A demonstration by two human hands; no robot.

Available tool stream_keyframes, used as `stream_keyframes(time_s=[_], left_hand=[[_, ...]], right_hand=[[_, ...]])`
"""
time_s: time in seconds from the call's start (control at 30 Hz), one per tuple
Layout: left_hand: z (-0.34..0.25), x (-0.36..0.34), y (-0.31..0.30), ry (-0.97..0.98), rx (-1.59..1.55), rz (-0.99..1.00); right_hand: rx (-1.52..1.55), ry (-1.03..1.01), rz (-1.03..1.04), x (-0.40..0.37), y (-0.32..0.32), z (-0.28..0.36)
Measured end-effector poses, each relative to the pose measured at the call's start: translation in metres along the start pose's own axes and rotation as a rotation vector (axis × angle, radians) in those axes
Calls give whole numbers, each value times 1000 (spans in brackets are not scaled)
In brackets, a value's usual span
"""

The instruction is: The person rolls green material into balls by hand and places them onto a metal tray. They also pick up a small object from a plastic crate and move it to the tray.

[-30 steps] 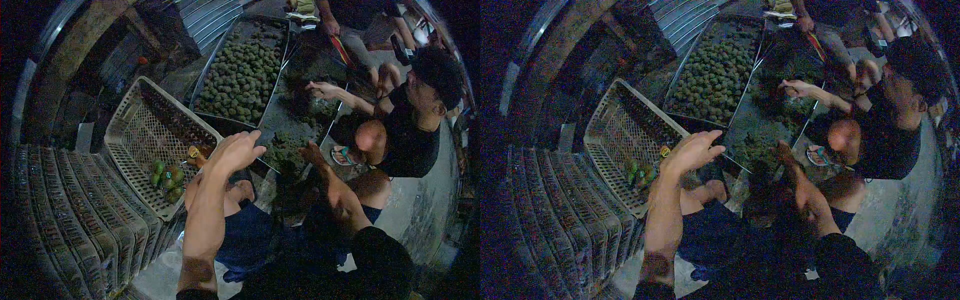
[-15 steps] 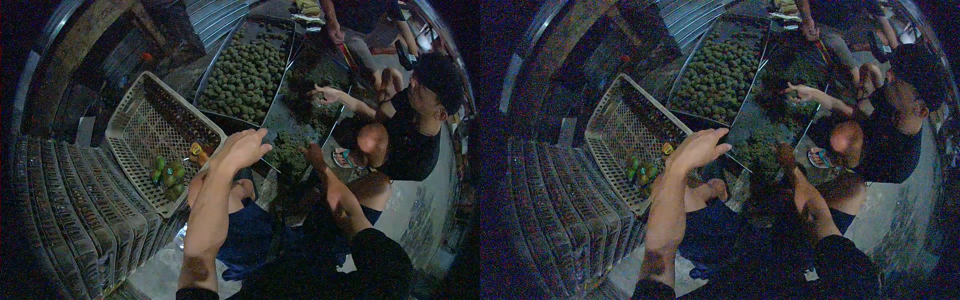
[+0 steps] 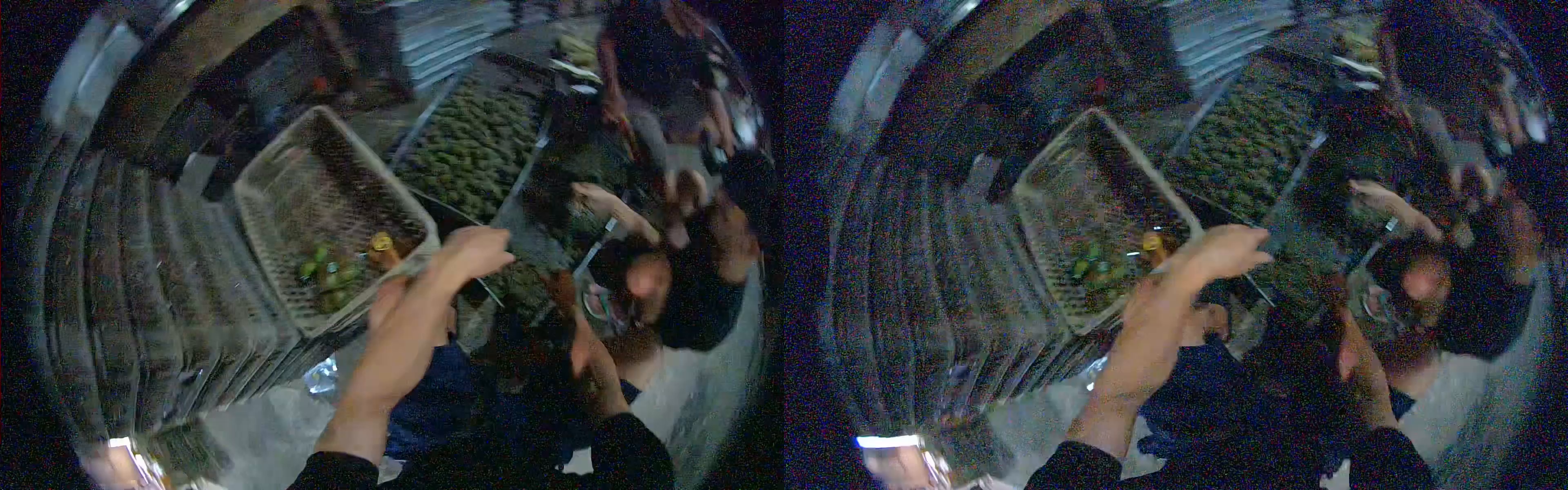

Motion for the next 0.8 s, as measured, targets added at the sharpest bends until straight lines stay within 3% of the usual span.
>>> stream_keyframes(time_s=[0.07, 0.23, 0.8], left_hand=[[5, 11, 5, 86, 19, -169], [0, 4, 1, 47, -5, -145], [-3, 4, 4, 17, -16, -105]], right_hand=[[33, -27, -34, -3, -1, -4], [64, -34, -87, -1, 3, -29], [96, -117, -84, 7, -11, -21]])
Point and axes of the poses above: each hand's wrist, its own x-axis towards the middle knuckle, its own y-axis out of the palm, z = x × y, the point moved 9 cm from there along x, towards the middle knuckle, and after that the axes turned 11 degrees about z, right-handed, at the moved point
